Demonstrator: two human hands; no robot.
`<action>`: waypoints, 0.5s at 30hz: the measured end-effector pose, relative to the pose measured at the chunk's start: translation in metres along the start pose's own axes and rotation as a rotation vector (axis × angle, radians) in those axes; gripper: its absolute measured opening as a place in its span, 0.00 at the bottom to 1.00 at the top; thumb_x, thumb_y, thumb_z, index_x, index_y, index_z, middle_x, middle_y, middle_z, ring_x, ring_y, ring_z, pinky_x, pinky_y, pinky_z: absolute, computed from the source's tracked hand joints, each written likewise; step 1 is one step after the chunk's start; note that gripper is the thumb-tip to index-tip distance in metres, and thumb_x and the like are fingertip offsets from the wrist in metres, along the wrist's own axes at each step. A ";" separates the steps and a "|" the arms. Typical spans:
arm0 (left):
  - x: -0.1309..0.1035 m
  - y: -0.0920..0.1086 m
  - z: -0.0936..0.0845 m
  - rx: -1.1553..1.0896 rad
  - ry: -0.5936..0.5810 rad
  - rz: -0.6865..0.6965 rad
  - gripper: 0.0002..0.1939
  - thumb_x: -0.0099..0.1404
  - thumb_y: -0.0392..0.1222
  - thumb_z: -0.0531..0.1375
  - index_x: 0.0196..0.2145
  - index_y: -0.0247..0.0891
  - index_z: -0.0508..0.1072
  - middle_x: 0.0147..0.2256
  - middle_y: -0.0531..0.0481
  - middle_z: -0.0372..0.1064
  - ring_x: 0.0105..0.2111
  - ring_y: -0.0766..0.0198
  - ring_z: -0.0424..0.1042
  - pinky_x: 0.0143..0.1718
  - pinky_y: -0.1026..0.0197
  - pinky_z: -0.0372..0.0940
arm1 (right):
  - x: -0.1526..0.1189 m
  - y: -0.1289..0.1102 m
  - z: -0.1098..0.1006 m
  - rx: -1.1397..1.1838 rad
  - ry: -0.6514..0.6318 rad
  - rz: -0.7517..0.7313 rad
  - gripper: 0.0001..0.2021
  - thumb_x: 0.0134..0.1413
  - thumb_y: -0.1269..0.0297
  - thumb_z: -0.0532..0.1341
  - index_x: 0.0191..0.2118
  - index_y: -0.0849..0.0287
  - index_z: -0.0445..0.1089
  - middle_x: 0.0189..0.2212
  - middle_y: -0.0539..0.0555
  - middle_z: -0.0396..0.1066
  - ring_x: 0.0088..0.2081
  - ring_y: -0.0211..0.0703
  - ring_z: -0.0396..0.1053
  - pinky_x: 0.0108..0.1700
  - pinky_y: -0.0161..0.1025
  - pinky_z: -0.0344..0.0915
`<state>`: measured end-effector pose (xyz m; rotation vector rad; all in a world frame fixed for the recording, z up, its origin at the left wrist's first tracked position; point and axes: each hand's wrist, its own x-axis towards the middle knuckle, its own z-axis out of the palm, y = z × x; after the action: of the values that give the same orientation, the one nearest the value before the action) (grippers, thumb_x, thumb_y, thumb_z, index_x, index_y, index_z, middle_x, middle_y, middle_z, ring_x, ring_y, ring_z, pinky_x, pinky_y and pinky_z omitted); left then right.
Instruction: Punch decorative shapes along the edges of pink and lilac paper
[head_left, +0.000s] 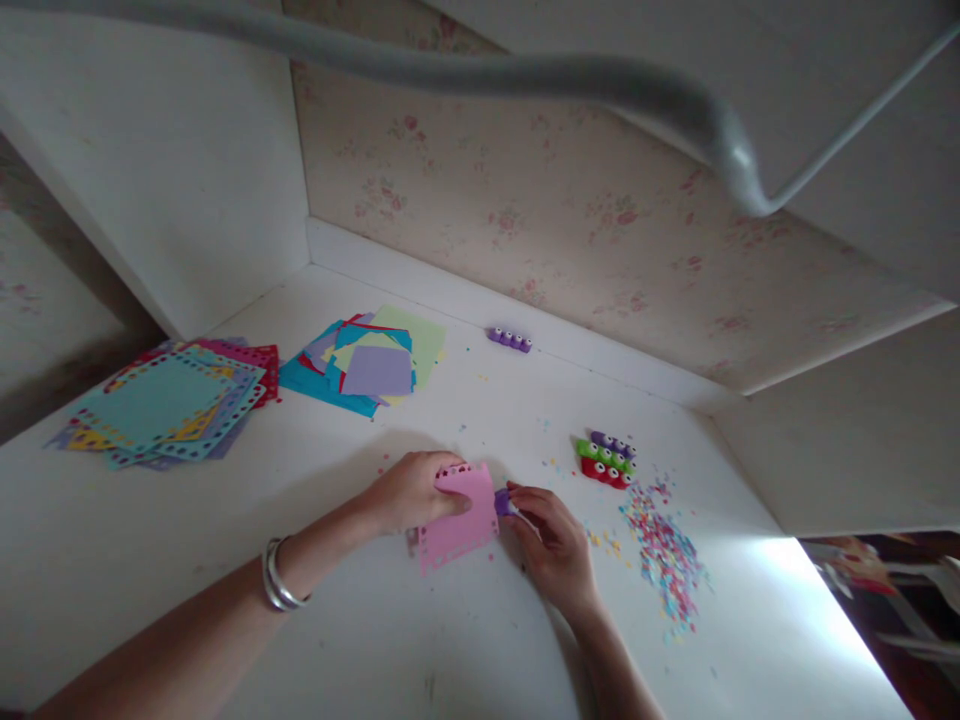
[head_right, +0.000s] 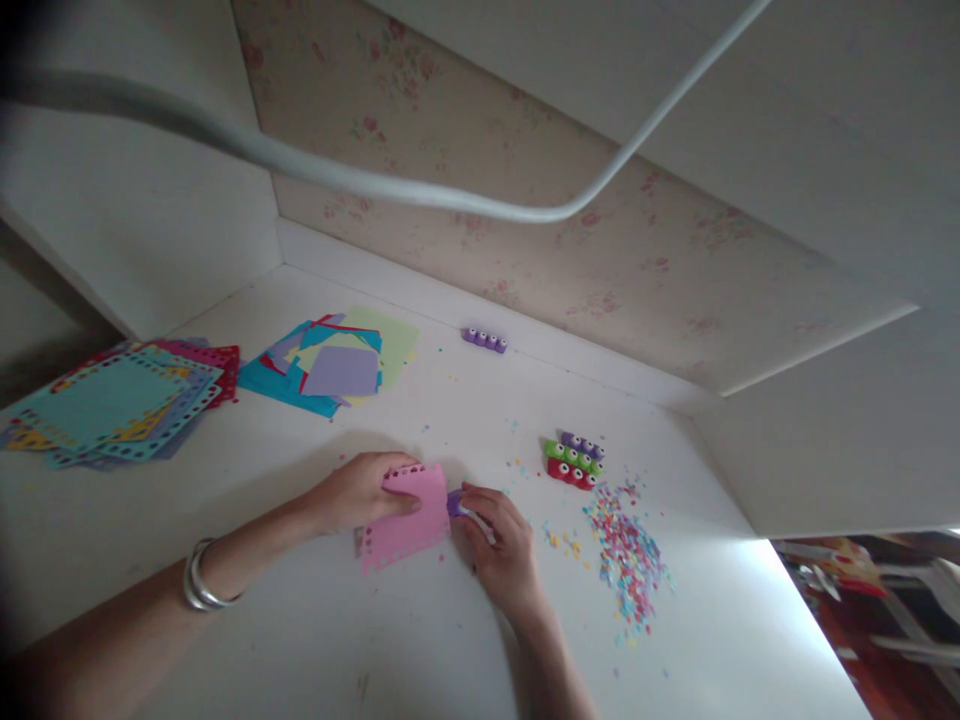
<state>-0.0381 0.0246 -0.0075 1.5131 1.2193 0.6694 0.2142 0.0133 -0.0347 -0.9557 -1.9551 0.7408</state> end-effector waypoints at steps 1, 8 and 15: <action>0.000 0.001 0.000 0.009 0.006 0.001 0.14 0.55 0.44 0.64 0.40 0.38 0.76 0.37 0.50 0.78 0.37 0.57 0.75 0.34 0.63 0.63 | 0.000 0.000 0.000 -0.020 -0.001 -0.009 0.12 0.61 0.73 0.62 0.47 0.50 0.73 0.45 0.57 0.75 0.51 0.49 0.74 0.49 0.48 0.75; -0.001 0.005 0.000 0.056 -0.001 0.008 0.10 0.56 0.43 0.63 0.36 0.38 0.75 0.35 0.51 0.77 0.35 0.58 0.75 0.31 0.64 0.61 | 0.001 -0.002 -0.001 -0.007 0.002 -0.012 0.13 0.60 0.73 0.63 0.47 0.50 0.74 0.45 0.56 0.76 0.51 0.49 0.74 0.48 0.47 0.76; 0.001 -0.001 0.000 0.046 -0.009 -0.018 0.09 0.58 0.46 0.61 0.32 0.38 0.73 0.30 0.52 0.74 0.30 0.60 0.73 0.28 0.65 0.57 | -0.002 -0.002 0.001 0.023 0.027 -0.015 0.10 0.61 0.73 0.62 0.45 0.52 0.73 0.43 0.57 0.75 0.52 0.49 0.74 0.48 0.47 0.76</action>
<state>-0.0380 0.0258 -0.0089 1.5396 1.2470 0.6260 0.2135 0.0103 -0.0347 -0.9325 -1.9246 0.7365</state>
